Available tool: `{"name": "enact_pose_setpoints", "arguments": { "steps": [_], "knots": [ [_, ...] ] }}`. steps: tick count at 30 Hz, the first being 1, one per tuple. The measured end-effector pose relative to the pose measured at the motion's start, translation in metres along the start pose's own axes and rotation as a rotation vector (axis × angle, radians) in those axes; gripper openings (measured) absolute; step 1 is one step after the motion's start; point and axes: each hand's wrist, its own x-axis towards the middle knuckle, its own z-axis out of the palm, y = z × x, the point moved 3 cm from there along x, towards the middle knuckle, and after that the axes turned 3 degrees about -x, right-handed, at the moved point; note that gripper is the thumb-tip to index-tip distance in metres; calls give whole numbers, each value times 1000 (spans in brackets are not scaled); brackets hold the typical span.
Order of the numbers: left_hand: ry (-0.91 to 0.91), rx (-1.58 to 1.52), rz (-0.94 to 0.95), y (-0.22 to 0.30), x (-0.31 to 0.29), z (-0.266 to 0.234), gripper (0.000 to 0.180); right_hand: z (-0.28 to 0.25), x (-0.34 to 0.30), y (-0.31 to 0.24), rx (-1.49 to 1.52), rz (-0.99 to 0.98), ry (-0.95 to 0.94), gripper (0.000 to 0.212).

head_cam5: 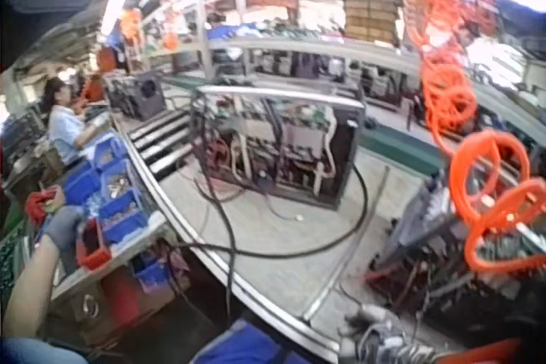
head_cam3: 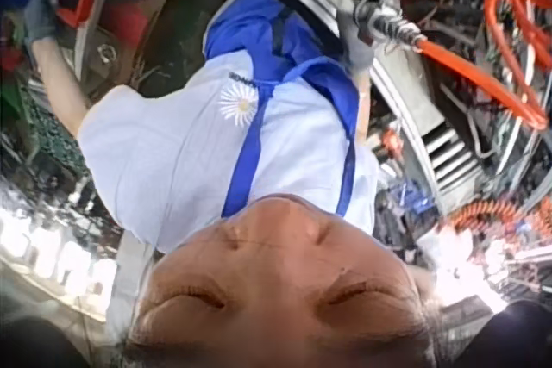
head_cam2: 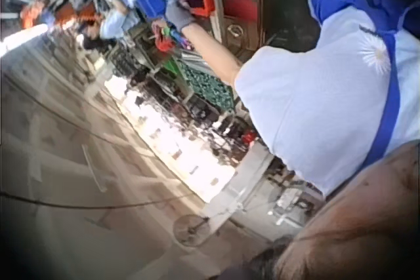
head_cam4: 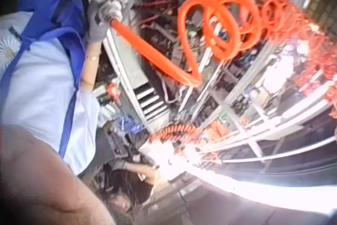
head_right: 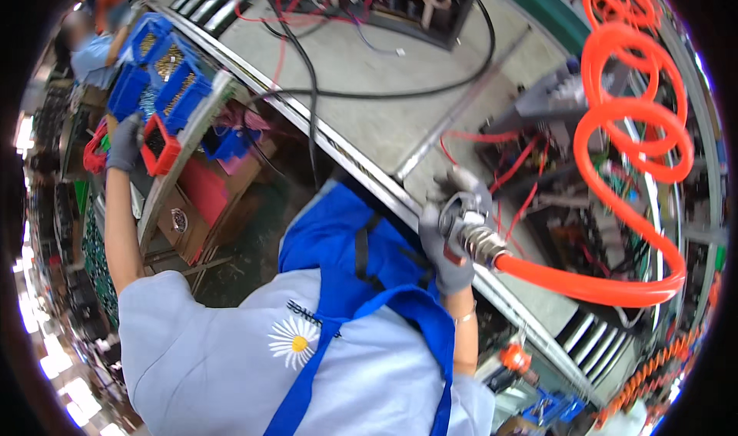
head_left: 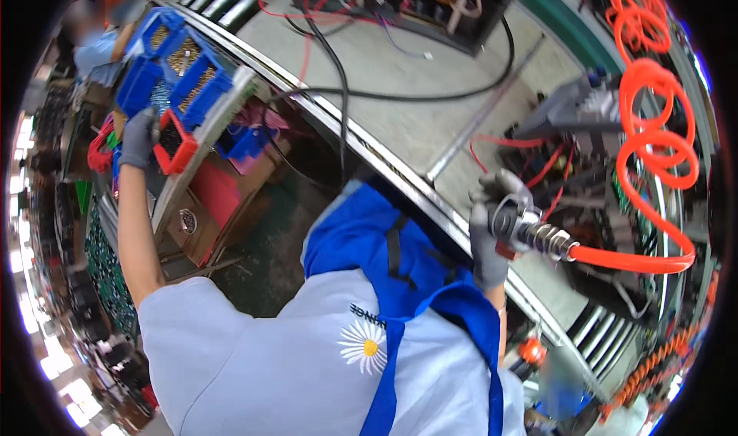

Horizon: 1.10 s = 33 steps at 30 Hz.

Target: Assembling and wiring electronic units on a factory production line using an electric screwdriver.

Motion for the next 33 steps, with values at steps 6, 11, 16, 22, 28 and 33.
{"name": "enact_pose_setpoints", "arguments": {
  "steps": [6,11,16,22,28,33],
  "knots": [
    [-801,-918,-160,73,-111,228,38,-19,7,-3,34,134,22,42],
    [-1048,-1041,-592,28,-235,397,42,-57,0,-61,341,-169,61,49],
    [-1301,-974,-956,28,-335,472,36,-114,-6,-120,490,-412,116,50],
    [-1427,-735,-980,48,-366,504,30,-131,-25,-124,588,-515,311,40],
    [-1541,-803,-1026,44,-382,521,31,-142,-30,-119,611,-546,384,39],
    [-1334,-741,-1010,58,-389,528,32,-162,-27,-112,539,-569,333,38]
  ]
}}
